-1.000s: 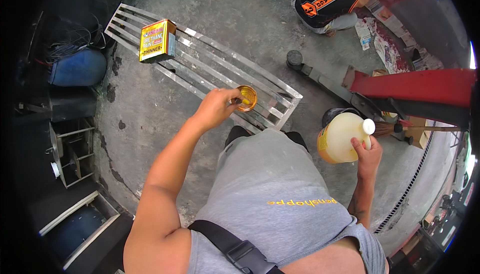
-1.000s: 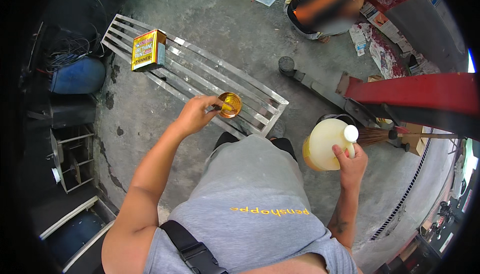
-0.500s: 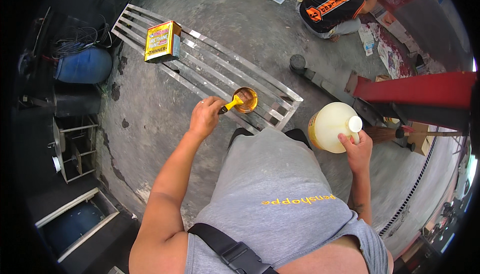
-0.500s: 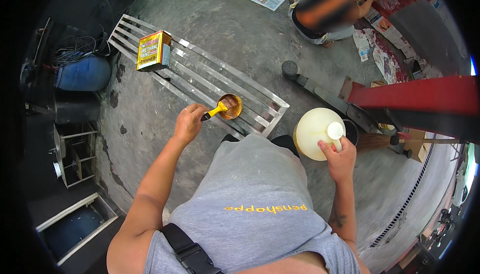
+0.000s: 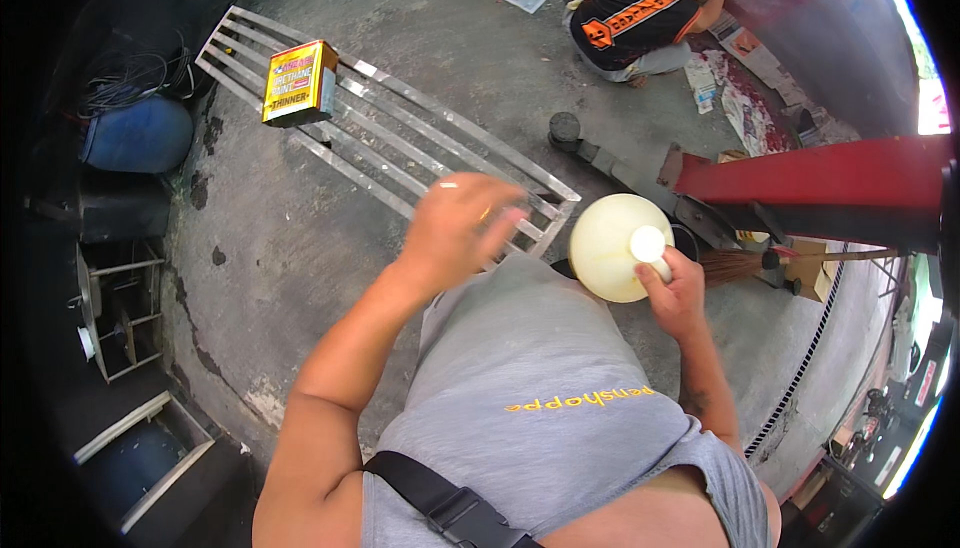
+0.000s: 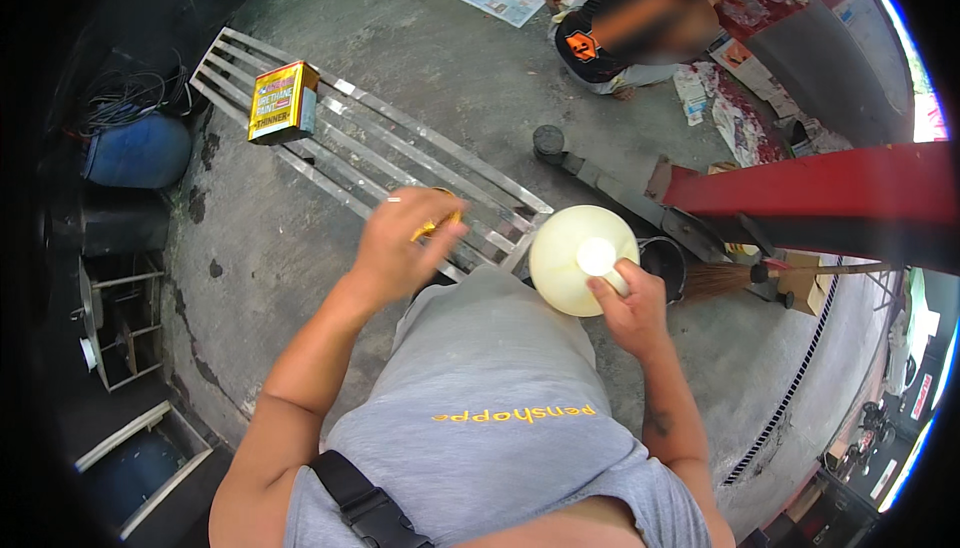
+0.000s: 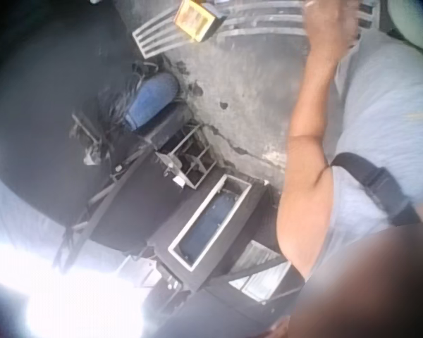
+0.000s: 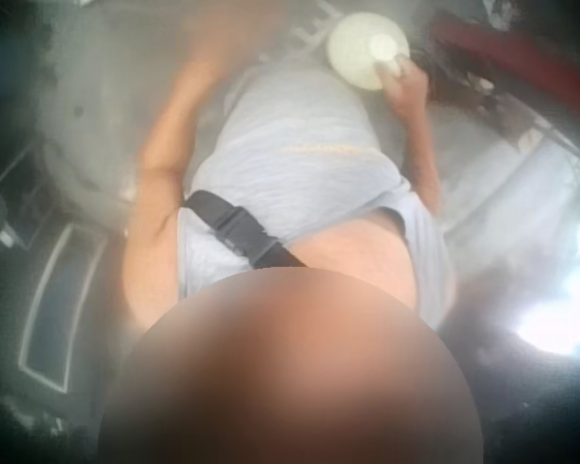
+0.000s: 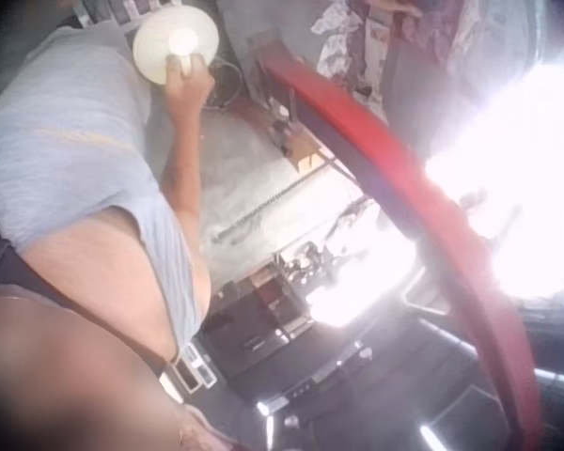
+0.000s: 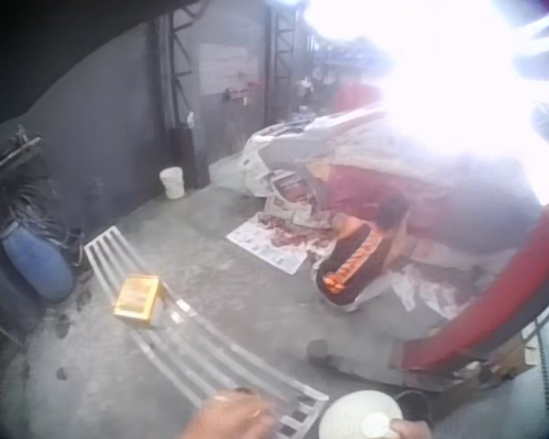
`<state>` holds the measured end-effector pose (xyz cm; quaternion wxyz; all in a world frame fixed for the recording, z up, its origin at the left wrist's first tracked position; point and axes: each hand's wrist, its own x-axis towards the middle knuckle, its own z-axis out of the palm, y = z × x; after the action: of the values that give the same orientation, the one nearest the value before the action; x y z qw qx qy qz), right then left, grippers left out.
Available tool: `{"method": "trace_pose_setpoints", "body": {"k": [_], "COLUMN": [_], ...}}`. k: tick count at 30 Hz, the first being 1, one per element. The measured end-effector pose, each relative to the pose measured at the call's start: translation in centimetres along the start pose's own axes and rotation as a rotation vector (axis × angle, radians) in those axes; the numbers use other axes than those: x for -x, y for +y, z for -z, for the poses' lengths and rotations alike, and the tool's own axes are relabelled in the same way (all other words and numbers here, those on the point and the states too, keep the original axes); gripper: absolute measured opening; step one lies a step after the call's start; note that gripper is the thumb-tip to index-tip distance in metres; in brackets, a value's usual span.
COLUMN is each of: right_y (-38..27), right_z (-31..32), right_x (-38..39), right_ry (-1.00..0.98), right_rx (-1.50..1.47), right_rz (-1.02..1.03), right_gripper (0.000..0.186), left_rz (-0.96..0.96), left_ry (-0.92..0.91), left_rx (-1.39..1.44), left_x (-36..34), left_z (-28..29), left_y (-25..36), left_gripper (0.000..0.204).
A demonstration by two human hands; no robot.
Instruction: The person pours liquid from a yellow jug into a paint can, then uses a brush to apply red paint to the hood of a car. The person holds the can in one hand and paints with the other.
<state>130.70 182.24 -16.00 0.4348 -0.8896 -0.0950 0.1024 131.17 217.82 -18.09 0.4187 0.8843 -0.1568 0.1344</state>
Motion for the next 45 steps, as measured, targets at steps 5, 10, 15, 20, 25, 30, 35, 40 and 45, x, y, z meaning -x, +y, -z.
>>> {"method": "trace_pose_setpoints", "body": {"k": [5,10,15,20,25,30,35,40,45], "right_y": [-2.0,-3.0,-2.8,-3.1,-2.9,-2.3,-2.7,-3.3,-2.7], "right_z": [-1.0,-0.8,-1.6,-2.6,-2.8,-3.3,-3.6,-4.1,-5.0], "right_x": [-1.4,-1.5,-1.5,-1.5,-1.5,-1.5,-1.4,-1.3,-1.1], "right_ry": [-0.049,-0.188,-0.123,-0.122,-0.126,-0.067,-0.094,-0.115,-0.077], "right_rx": [0.018,0.149,0.155,0.130,0.115,0.104,0.104,0.149,0.146], "right_rz": [0.167,0.089,0.075,-0.027,0.020,0.057,-0.004,-0.053,-0.083], "right_gripper": [0.025,0.026,0.028,0.034,0.037,0.037,0.038,0.036,0.033], "left_rz": [-0.632,-0.666,-0.265,0.105,0.208,-0.195,-0.296,-0.066,0.141], "left_ry": [-0.327,-0.524,-0.396,-0.516,-0.721,-0.370,-0.525,-0.533,-0.393], "left_rx": [-0.186,-0.227,-0.186,-0.252,-0.333,0.001,0.073,0.153,0.185], "left_x": [-6.3,-7.5,-6.8,-7.3,-8.2,-5.9,-5.1,-5.2,-5.3], "left_z": [-2.5,-2.5,-4.6,-5.2,-3.9,-3.2,-3.4,-3.4,-3.6], "left_y": [7.0,6.8,7.3,8.5,9.0,7.4,5.5,5.0,4.0], "left_gripper": [0.044,0.042,0.053,0.069,0.064,0.039,0.039,0.038,0.041]}}
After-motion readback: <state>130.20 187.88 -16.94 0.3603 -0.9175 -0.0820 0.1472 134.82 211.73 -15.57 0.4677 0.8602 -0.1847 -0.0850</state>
